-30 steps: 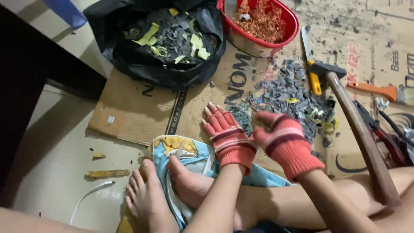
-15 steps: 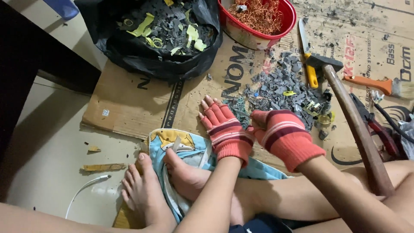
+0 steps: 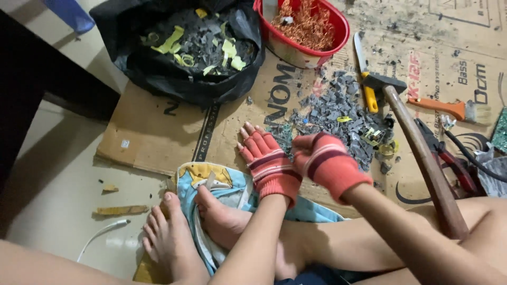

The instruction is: The person dismantles and breaks down electronic circuit boards using a hammer and prying tools to extract components or scrap material.

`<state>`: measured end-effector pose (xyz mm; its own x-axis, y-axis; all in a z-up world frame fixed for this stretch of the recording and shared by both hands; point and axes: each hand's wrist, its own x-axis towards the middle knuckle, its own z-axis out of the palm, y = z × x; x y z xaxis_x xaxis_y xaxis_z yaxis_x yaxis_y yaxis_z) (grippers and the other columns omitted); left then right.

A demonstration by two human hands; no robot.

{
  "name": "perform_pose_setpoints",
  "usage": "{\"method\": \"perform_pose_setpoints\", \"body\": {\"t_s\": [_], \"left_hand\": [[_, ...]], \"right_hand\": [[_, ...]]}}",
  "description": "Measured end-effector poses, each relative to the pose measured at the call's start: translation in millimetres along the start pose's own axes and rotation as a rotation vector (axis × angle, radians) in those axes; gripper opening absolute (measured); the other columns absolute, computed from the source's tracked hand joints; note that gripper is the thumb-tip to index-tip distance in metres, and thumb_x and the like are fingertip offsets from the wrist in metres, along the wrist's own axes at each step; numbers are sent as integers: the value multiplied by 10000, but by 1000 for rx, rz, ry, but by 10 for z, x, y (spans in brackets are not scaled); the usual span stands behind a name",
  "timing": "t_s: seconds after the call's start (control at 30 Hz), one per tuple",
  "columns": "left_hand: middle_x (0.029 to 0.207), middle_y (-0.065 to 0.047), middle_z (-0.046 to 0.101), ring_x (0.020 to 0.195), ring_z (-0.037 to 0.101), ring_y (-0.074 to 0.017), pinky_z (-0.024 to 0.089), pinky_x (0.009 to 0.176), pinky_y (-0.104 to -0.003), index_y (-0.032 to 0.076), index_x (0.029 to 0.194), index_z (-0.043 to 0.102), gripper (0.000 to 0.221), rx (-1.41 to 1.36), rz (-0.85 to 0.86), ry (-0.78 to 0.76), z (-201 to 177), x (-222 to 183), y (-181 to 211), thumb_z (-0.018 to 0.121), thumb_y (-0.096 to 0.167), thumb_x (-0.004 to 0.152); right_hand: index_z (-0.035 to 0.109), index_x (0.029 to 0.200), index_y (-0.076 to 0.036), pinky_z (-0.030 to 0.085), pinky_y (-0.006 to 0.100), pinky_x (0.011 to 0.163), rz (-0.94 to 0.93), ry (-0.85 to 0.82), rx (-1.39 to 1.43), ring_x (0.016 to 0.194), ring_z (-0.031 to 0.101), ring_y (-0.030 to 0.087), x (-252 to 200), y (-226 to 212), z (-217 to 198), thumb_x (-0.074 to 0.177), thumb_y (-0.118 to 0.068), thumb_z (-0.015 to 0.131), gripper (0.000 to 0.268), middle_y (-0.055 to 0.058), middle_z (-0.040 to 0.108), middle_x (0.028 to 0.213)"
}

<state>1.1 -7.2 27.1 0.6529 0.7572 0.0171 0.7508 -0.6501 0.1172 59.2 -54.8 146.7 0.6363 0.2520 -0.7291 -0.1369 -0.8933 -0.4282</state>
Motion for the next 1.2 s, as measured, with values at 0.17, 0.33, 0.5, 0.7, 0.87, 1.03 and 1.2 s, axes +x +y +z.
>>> {"method": "perform_pose_setpoints", "body": {"t_s": [0.17,0.33,0.5,0.7,0.87,1.03,1.2], "left_hand": [[1615,-324,221,1524,162,-484,105,1242,-614,-88,1496,296,1184,8,40,-19,275,70,-58,702,674,686],[1614,-324,226,1519,173,-481,117,1238,-614,-93,1498,297,1196,11,26,-40,262,35,-44,713,675,680],[1619,-311,207,1516,176,-469,112,1237,-616,-75,1502,282,1324,-2,14,-81,-118,26,-23,792,695,553],[1623,-292,204,1523,168,-452,104,1235,-606,-62,1513,272,1283,-56,9,-109,-263,4,-40,785,641,570],[1621,-283,222,1528,171,-439,84,1247,-604,-51,1510,290,1273,-43,-10,-52,-238,-7,-39,756,661,563],[1606,-315,266,1505,225,-465,148,1227,-609,-81,1494,340,957,-25,23,21,-54,-14,-12,661,457,771],[1607,-316,278,1504,243,-465,169,1214,-619,-54,1483,385,857,-28,45,76,47,11,-25,662,432,834]], "right_hand": [[748,1167,-372,586,414,981,-112,79,-406,1124,706,279,299,317,75,849,-266,626,357,-1,782,1123],[731,1172,-459,582,406,996,-99,73,-456,1119,708,248,263,255,45,813,-258,632,422,-38,781,1120],[695,1288,-436,566,429,1015,-66,80,-339,1156,693,294,324,287,-36,845,-205,642,502,14,754,1220],[718,1241,-131,567,223,1024,-239,72,-316,1034,749,108,131,-68,-211,823,-63,724,424,4,778,1168],[699,1271,-88,462,500,1135,12,-61,-349,1278,614,346,-204,-611,-255,907,18,660,380,150,693,1327],[652,1338,-283,487,418,1135,35,-46,-565,1300,603,250,-88,-168,-5,859,-326,655,481,14,695,1325],[683,1362,-237,452,405,1130,98,128,226,1244,637,275,-187,21,178,912,-230,597,458,111,712,1274]]}}
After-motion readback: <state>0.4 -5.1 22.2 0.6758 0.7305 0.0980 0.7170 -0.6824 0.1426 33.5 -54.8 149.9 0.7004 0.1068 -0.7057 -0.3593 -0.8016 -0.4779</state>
